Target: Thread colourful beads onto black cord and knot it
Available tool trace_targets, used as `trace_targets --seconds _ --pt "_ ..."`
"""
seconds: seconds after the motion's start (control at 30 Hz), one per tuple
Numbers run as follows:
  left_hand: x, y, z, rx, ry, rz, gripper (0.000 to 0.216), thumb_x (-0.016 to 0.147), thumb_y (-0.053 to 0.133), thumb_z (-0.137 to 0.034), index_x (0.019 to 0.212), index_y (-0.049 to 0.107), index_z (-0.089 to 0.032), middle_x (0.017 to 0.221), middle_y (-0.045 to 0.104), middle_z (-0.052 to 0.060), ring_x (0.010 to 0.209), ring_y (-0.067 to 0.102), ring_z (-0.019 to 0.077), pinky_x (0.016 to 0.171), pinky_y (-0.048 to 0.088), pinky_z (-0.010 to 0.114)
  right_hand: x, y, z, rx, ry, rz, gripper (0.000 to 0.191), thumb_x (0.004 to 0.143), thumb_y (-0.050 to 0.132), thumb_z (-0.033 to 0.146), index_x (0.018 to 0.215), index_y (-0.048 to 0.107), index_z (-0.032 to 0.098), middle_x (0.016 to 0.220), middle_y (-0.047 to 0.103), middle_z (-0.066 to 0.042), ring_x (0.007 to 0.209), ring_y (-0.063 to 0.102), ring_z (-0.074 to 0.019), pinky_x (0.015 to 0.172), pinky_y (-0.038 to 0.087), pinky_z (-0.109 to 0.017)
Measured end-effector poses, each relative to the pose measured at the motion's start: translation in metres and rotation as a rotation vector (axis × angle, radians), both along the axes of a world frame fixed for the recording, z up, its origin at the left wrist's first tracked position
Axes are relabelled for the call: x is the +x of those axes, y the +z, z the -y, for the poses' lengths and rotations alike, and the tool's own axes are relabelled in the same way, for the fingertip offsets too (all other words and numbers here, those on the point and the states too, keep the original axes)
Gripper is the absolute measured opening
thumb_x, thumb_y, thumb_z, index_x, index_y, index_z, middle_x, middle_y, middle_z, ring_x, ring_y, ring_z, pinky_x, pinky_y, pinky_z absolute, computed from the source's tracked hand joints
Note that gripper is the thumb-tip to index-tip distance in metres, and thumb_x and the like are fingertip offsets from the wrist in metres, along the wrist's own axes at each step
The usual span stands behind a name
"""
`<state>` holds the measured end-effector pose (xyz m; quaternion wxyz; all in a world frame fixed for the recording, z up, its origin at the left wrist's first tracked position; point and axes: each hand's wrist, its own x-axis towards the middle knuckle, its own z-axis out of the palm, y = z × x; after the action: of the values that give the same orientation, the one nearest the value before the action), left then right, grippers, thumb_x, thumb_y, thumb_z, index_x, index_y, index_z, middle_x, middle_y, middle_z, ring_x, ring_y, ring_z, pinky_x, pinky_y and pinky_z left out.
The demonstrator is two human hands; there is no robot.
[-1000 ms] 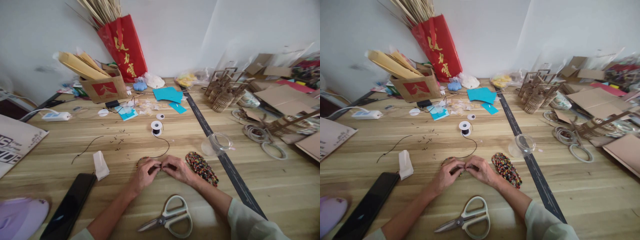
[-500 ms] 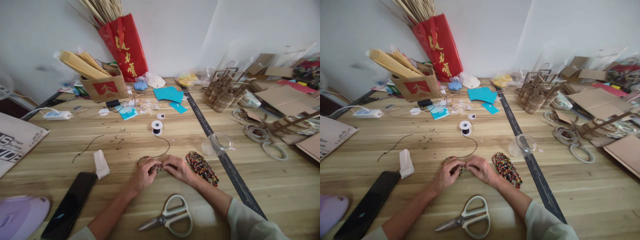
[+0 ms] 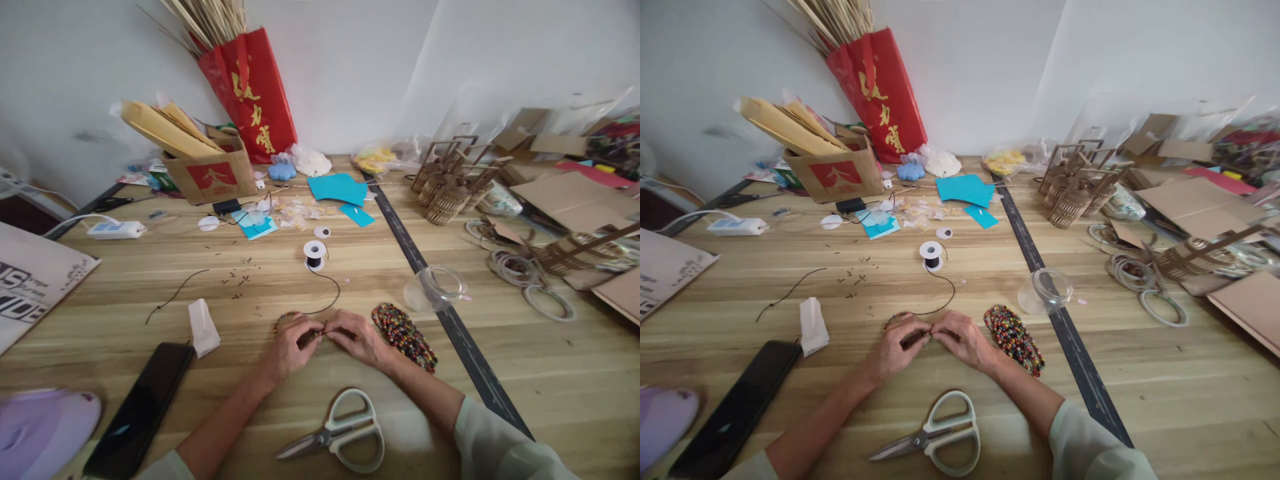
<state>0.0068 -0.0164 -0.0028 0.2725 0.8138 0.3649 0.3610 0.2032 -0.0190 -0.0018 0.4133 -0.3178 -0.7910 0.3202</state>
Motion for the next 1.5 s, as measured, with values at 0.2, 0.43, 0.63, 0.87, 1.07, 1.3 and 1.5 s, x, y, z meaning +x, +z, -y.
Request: trace_targets --seconds 0.2,0.43,0.63,0.87,1.07,1.3,1.5 --pt "0.0004 -0.0009 -0.0002 0.003 -0.008 0.008 0.01 0.08 0.059 -0.01 0.085 0.065 -0.017 0.08 0.07 0.005 0.078 0.063 0.0173 0.078 0.047 0.032 0.0001 0.0007 0.0001 -0.006 0.0 0.004 0.021 0.093 0.052 0.032 0.09 0.065 0.016 0.079 0.065 -0.008 0.074 0.06 -0.0162 0.066 0.05 -0.027" --pt "0.001 0.003 -0.0001 0.017 -0.01 0.008 0.014 0.08 0.054 -0.007 0.082 0.063 -0.018 0.078 0.069 0.006 0.076 0.062 0.018 0.078 0.047 0.034 -0.0001 -0.0007 0.0005 0.008 -0.015 0.0 0.022 0.093 0.051 0.032 0.089 0.065 0.015 0.078 0.066 -0.009 0.073 0.061 -0.0168 0.066 0.05 -0.028" --pt "0.0007 0.0012 -0.0013 0.05 -0.009 0.004 0.021 0.075 0.05 -0.005 0.084 0.064 -0.018 0.082 0.069 0.007 0.079 0.063 0.0191 0.078 0.049 0.035 -0.0004 0.0026 0.0007 0.0 -0.006 0.012 0.022 0.094 0.05 0.032 0.089 0.064 0.016 0.078 0.065 -0.008 0.074 0.061 -0.0174 0.067 0.05 -0.028" --pt "0.0011 0.0041 -0.0006 0.034 -0.034 0.019 0.016 0.077 0.056 -0.007 0.085 0.064 -0.018 0.086 0.07 0.008 0.085 0.063 0.0206 0.08 0.049 0.036 -0.0005 0.0013 0.0007 -0.009 -0.002 0.0 0.022 0.094 0.051 0.032 0.089 0.064 0.016 0.078 0.065 -0.009 0.073 0.06 -0.0171 0.066 0.049 -0.028" --pt "0.0008 0.0035 -0.0005 0.012 -0.022 0.019 0.012 0.079 0.059 -0.01 0.086 0.065 -0.018 0.089 0.069 0.009 0.089 0.062 0.0212 0.082 0.048 0.037 -0.0004 -0.0002 0.0002 0.005 -0.01 0.012 0.02 0.093 0.052 0.032 0.089 0.064 0.017 0.078 0.065 -0.008 0.073 0.061 -0.0167 0.066 0.05 -0.027" --pt "0.0004 0.0027 -0.0006 0.005 -0.045 0.053 0.01 0.079 0.06 -0.01 0.082 0.065 -0.017 0.079 0.068 0.007 0.082 0.06 0.02 0.074 0.05 0.034 -0.0003 0.0023 0.0004 0.009 0.006 0.014 0.02 0.093 0.051 0.031 0.09 0.064 0.016 0.078 0.066 -0.008 0.074 0.061 -0.0172 0.067 0.05 -0.028" --pt "0.0003 -0.0003 -0.0012 0.004 -0.04 0.078 0.005 0.08 0.062 -0.014 0.08 0.065 -0.017 0.076 0.068 0.007 0.079 0.06 0.0199 0.074 0.049 0.035 0.0 0.0002 0.0006 -0.001 0.007 0.019 0.019 0.093 0.052 0.03 0.09 0.065 0.016 0.078 0.065 -0.008 0.074 0.06 -0.017 0.066 0.05 -0.028"
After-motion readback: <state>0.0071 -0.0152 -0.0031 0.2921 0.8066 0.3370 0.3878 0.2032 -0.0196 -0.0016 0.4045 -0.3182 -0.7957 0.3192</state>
